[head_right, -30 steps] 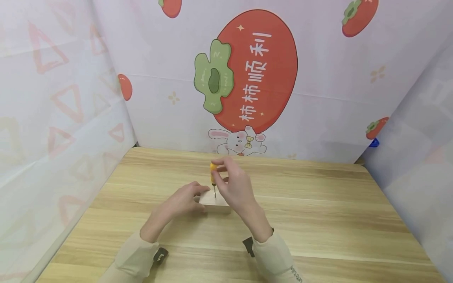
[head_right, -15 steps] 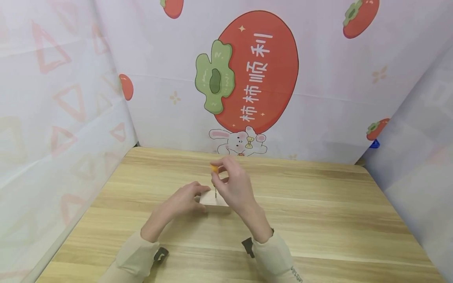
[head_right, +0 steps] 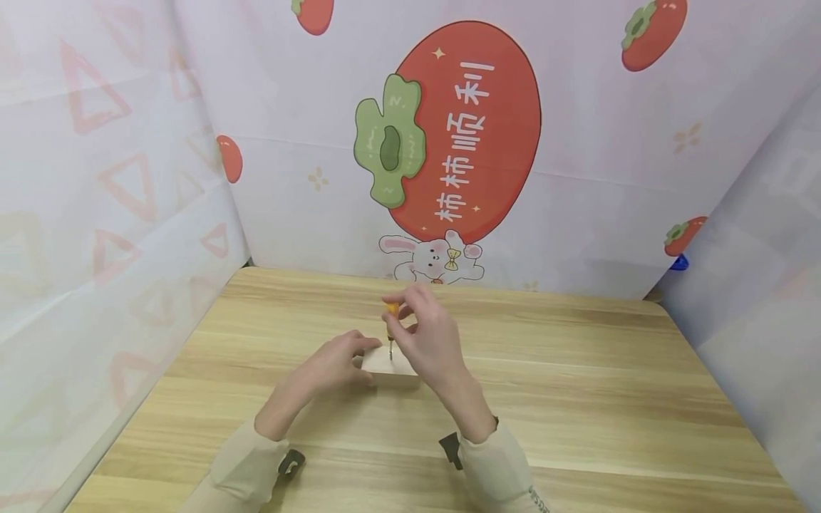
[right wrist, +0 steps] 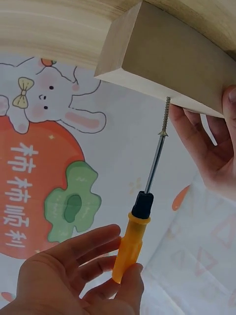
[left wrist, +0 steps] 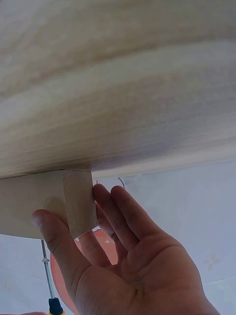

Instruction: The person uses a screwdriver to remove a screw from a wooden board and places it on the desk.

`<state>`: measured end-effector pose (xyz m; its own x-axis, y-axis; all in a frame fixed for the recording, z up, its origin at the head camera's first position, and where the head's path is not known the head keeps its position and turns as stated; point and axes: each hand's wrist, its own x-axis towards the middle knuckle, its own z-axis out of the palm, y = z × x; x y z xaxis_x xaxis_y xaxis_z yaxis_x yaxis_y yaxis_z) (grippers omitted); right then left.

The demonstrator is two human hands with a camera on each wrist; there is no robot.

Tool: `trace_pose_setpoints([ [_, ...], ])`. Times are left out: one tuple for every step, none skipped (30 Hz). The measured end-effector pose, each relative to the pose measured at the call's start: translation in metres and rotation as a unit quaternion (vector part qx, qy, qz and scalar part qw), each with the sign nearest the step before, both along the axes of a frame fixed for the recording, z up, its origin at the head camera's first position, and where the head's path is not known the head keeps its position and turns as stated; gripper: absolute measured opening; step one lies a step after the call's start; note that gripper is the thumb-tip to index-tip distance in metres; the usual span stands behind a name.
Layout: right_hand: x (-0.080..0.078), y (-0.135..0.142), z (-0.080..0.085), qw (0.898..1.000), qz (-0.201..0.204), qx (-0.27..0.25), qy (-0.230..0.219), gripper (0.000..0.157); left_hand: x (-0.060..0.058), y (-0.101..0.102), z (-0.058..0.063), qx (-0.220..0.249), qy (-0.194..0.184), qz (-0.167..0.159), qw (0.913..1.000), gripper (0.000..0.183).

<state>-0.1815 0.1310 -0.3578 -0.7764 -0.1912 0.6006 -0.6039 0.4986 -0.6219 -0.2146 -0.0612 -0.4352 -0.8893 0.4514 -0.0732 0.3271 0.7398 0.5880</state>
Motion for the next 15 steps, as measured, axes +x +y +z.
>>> trace_pose_setpoints([
  [0.0005,0.0001,-0.0002,1.000,0.003,-0.005,-0.007,0.031,-0.0001,0.0001,-0.0001,0.000,0.001,0.000,1.0000,0.059],
  [0.0012,0.0002,-0.0004,1.000,0.006,-0.010,-0.015,0.033,-0.0001,0.0001,-0.0004,0.000,0.002,-0.001,1.0000,0.059],
  [0.0020,0.0003,-0.0007,1.000,0.010,-0.016,-0.022,0.033,-0.0002,0.0001,-0.0006,0.000,0.004,-0.002,1.0000,0.059],
  [0.0028,0.0005,-0.0011,0.999,0.012,-0.021,-0.029,0.033,-0.0003,0.0000,-0.0008,-0.001,0.004,-0.002,1.0000,0.059],
  [0.0036,0.0005,-0.0014,0.999,0.016,-0.028,-0.034,0.033,-0.0004,0.0000,-0.0011,-0.001,0.006,-0.004,1.0000,0.059],
  [0.0043,0.0006,-0.0016,0.998,0.020,-0.035,-0.038,0.032,-0.0007,0.0001,-0.0013,-0.002,0.007,-0.004,1.0000,0.058],
  [0.0049,0.0008,-0.0017,0.998,0.021,-0.039,-0.039,0.031,-0.0009,0.0001,-0.0014,-0.002,0.009,-0.005,0.9999,0.058],
  [0.0052,0.0011,-0.0018,0.998,0.021,-0.039,-0.035,0.028,-0.0012,0.0001,-0.0015,-0.003,0.010,-0.006,0.9999,0.058],
  [0.0053,0.0015,-0.0017,0.999,0.019,-0.038,-0.031,0.027,-0.0014,0.0002,-0.0016,-0.004,0.010,-0.006,0.9999,0.058],
  [0.0052,0.0019,-0.0015,0.999,0.017,-0.036,-0.027,0.028,-0.0016,0.0002,-0.0016,-0.005,0.010,-0.007,0.9999,0.058],
  [0.0050,0.0021,-0.0012,0.999,0.014,-0.034,-0.023,0.028,-0.0017,0.0003,-0.0014,-0.006,0.011,-0.008,0.9999,0.058],
  [0.0048,0.0026,-0.0009,0.999,0.012,-0.032,-0.019,0.029,-0.0018,0.0003,-0.0012,-0.007,0.011,-0.008,0.9999,0.058],
  [0.0045,0.0030,-0.0007,0.999,0.009,-0.029,-0.015,0.029,-0.0018,0.0003,-0.0011,-0.008,0.011,-0.009,0.9999,0.058],
  [0.0043,0.0035,-0.0004,1.000,0.006,-0.026,-0.010,0.030,-0.0017,0.0004,-0.0010,-0.008,0.011,-0.010,0.9999,0.058],
  [0.0040,0.0038,0.0001,1.000,0.003,-0.022,-0.007,0.029,-0.0016,0.0005,-0.0010,-0.009,0.012,-0.010,0.9998,0.058],
])
